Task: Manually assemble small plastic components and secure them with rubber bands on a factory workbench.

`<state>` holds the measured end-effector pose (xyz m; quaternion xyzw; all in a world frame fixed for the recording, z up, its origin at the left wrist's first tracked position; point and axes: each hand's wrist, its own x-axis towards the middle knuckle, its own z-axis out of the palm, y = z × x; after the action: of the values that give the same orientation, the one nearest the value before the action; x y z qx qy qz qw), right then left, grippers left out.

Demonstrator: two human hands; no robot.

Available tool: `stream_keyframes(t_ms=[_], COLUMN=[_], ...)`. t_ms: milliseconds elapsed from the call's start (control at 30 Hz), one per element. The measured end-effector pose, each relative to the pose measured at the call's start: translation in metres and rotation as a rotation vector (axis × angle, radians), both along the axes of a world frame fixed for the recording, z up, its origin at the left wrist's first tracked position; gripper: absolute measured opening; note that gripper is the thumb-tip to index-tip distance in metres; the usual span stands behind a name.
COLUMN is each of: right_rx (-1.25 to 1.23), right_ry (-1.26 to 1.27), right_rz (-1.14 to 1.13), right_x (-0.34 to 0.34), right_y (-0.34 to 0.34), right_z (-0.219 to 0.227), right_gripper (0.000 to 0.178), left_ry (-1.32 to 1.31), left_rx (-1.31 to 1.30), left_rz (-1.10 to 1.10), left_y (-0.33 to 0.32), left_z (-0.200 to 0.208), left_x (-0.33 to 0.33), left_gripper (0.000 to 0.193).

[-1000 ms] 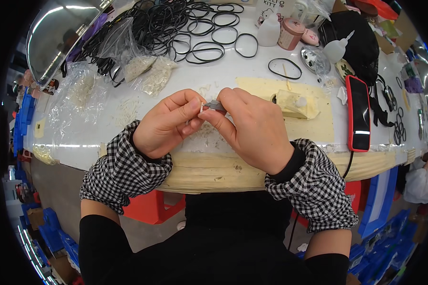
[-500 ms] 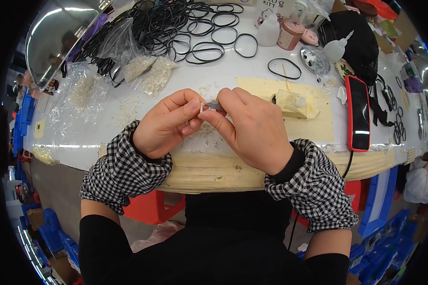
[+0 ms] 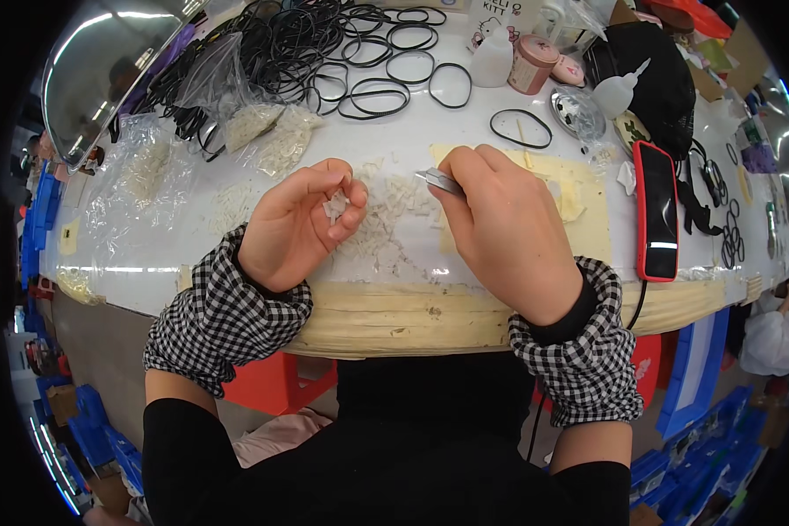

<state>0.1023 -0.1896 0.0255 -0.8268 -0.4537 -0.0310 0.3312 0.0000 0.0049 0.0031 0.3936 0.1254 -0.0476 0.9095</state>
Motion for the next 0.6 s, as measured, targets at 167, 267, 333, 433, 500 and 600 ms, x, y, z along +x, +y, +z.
stream_keyframes(t_ms=[167, 267, 333, 433, 500, 600], right_rx=[-0.257, -0.297, -0.293, -0.157, 0.044, 0.167], right_ry=[0.007, -0.004, -0.035, -0.045, 0.011, 0.001], right_rz=[0.105, 0.1, 0.096, 0.119, 0.146, 0.161], right_x=[0.0, -0.004, -0.005, -0.008, -0.012, -0.016], right_y=[-0.006, -0.006, -0.004, 0.002, 0.01, 0.014], right_z=[0.002, -0.004, -0.011, -0.015, -0.012, -0.008], right_gripper=[0.013, 0.013, 0.013, 0.014, 0.015, 0.019], left_ry=[0.028, 0.022, 0.042, 0.083, 0.095, 0.088], left_rx=[-0.023, -0.023, 0.043, 0.177, 0.202, 0.132], left_rz=[0.022, 0.007, -0.002, -0.066, -0.163, -0.227], left_y=[0.001, 0.001, -0.002, -0.006, -0.006, -0.007], left_z=[-0.003, -0.004, -0.003, -0.001, -0.004, -0.004], left_x=[0.0, 0.001, 0.001, 0.001, 0.0, -0.002], left_gripper=[0.012, 0.012, 0.015, 0.022, 0.026, 0.025])
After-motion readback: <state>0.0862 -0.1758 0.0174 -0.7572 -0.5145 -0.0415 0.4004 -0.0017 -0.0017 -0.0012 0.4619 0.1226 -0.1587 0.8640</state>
